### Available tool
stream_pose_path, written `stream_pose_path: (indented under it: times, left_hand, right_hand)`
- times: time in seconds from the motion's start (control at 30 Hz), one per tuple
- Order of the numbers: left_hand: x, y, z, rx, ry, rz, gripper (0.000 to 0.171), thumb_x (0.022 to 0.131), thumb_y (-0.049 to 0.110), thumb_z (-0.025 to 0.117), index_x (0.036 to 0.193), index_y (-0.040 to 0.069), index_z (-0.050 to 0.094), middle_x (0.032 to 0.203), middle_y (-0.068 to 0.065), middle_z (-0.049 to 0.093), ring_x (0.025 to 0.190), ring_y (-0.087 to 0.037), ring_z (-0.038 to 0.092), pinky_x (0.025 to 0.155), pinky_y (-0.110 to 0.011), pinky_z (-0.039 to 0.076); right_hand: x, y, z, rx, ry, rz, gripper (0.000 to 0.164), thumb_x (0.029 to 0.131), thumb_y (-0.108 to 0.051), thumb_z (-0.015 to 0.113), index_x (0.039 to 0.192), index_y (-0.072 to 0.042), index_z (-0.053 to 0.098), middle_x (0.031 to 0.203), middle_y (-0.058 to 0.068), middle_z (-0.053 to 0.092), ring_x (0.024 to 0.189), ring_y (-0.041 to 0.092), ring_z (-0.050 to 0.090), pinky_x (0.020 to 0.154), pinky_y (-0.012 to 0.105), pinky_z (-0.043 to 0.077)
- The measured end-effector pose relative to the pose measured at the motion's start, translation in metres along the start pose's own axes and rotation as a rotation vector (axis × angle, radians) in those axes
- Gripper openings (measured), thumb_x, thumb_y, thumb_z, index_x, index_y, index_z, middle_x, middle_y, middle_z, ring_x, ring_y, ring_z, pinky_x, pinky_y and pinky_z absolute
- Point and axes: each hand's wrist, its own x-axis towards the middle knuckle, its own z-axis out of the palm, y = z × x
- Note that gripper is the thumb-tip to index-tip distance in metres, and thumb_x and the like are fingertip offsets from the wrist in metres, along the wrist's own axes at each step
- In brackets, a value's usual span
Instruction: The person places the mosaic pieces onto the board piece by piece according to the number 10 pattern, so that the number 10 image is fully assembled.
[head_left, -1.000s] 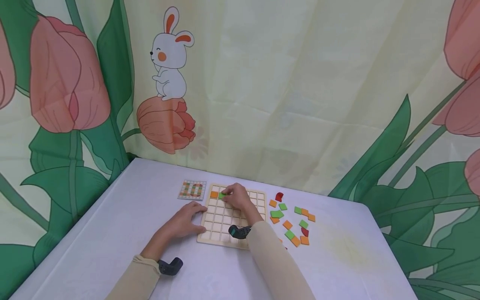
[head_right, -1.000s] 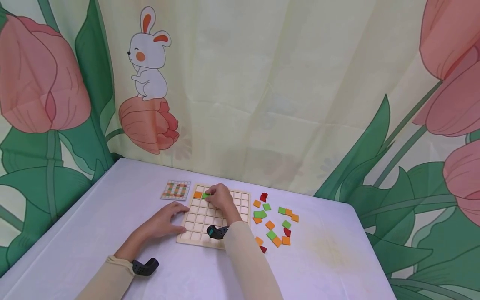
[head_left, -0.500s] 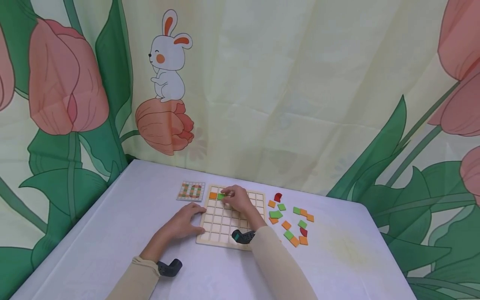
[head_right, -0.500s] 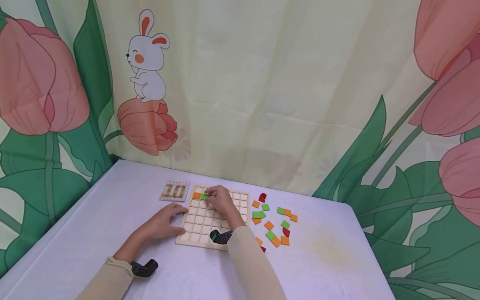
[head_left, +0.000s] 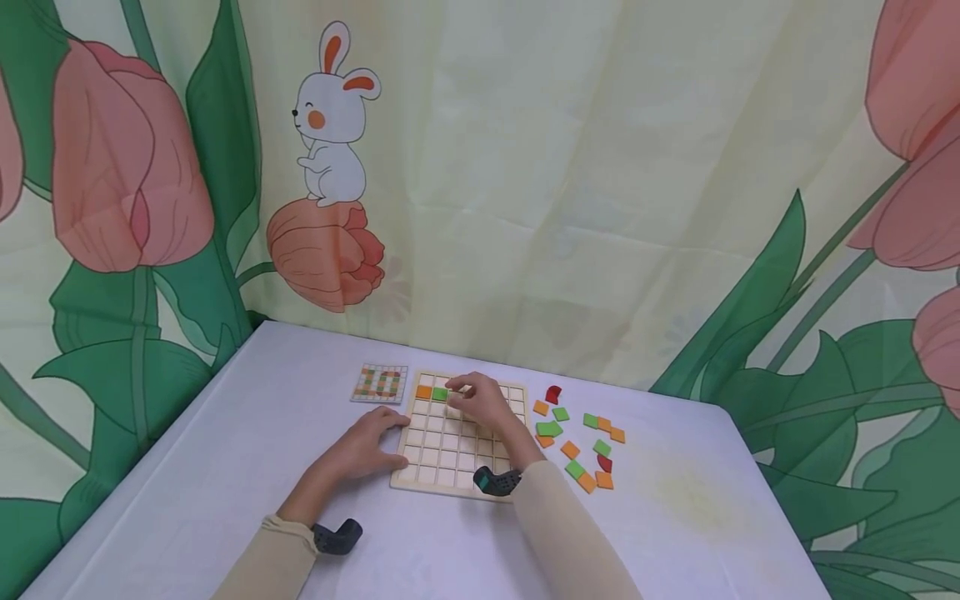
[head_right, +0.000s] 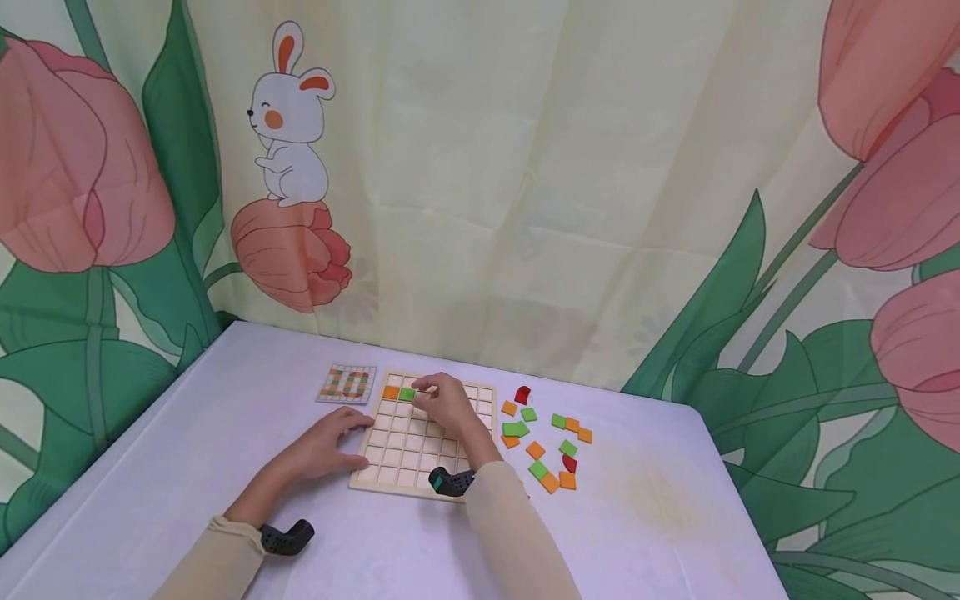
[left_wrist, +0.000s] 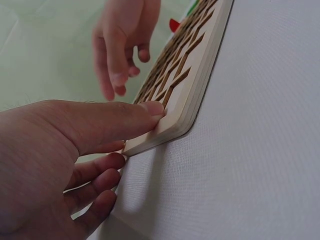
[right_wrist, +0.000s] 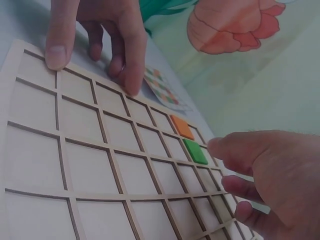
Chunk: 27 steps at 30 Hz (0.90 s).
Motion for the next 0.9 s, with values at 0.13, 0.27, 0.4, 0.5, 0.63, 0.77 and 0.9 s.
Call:
stream_pose_path:
  times: [0.13,0.27,0.4,0.5,0.63,0.77,0.9]
  left_hand:
    - [0.0,0.0,0.001,-0.003,0.001,-0.004,0.064,0.073,0.026,0.084,0.131,0.014,0.059,0.126,-0.004,0.055,0.124,-0.026,0.05,0.105,-0.049,0.043]
    - [0.001,-0.001,0.002,-0.001,0.005,-0.003,0.064,0.073,0.026,0.084,0.131,0.014,0.06,0.123,-0.003,0.056,0.123,-0.025,0.051,0.104,-0.048,0.043]
    - [0.002,-0.002,0.003,0.004,0.01,-0.006,0.064,0.072,0.027,0.084,0.131,0.014,0.06,0.123,-0.002,0.056,0.123,-0.026,0.051,0.104,-0.049,0.043]
    - [0.002,-0.003,0.003,0.004,0.011,-0.01,0.065,0.072,0.027,0.084,0.131,0.014,0.06,0.124,-0.003,0.055,0.124,-0.026,0.051,0.105,-0.049,0.043]
    - [0.002,-0.002,0.003,0.004,0.011,-0.011,0.065,0.072,0.026,0.084,0.131,0.014,0.059,0.124,-0.003,0.055,0.124,-0.026,0.05,0.105,-0.048,0.043]
    - [0.001,-0.001,0.003,0.002,0.01,-0.013,0.065,0.073,0.026,0.084,0.131,0.014,0.059,0.124,-0.003,0.055,0.124,-0.026,0.05,0.105,-0.049,0.043]
    - [0.001,-0.001,0.003,0.0,0.008,-0.01,0.065,0.073,0.026,0.084,0.132,0.014,0.059,0.124,-0.003,0.055,0.124,-0.026,0.05,0.105,-0.048,0.043]
  right_hand:
    - [-0.004,-0.002,-0.005,-0.025,0.0,-0.029,0.03,0.091,-0.015,0.067,0.119,-0.009,0.068,0.116,0.009,0.065,0.094,0.02,0.057,0.069,0.026,0.049]
    - [-0.007,-0.003,-0.008,-0.041,0.01,-0.032,0.029,0.09,-0.015,0.067,0.119,-0.01,0.068,0.115,0.01,0.065,0.094,0.021,0.057,0.07,0.027,0.049]
    - [-0.009,0.0,-0.01,-0.067,0.017,-0.027,0.028,0.089,-0.016,0.069,0.117,-0.012,0.07,0.114,0.009,0.066,0.093,0.02,0.057,0.071,0.028,0.049]
    - [-0.012,0.003,-0.012,-0.092,0.022,-0.018,0.029,0.088,-0.018,0.071,0.116,-0.012,0.07,0.112,0.007,0.066,0.09,0.018,0.056,0.07,0.027,0.049]
    - [-0.016,0.007,-0.013,-0.105,0.029,0.0,0.03,0.088,-0.02,0.071,0.116,-0.014,0.07,0.112,0.003,0.066,0.09,0.017,0.057,0.069,0.025,0.049]
    - [-0.02,0.01,-0.016,-0.093,0.035,-0.021,0.03,0.088,-0.02,0.071,0.116,-0.012,0.07,0.112,0.004,0.066,0.089,0.017,0.057,0.068,0.025,0.048]
    - [-0.025,0.011,-0.019,-0.084,0.039,-0.05,0.029,0.088,-0.017,0.07,0.116,-0.01,0.07,0.112,0.008,0.067,0.087,0.017,0.057,0.068,0.026,0.048]
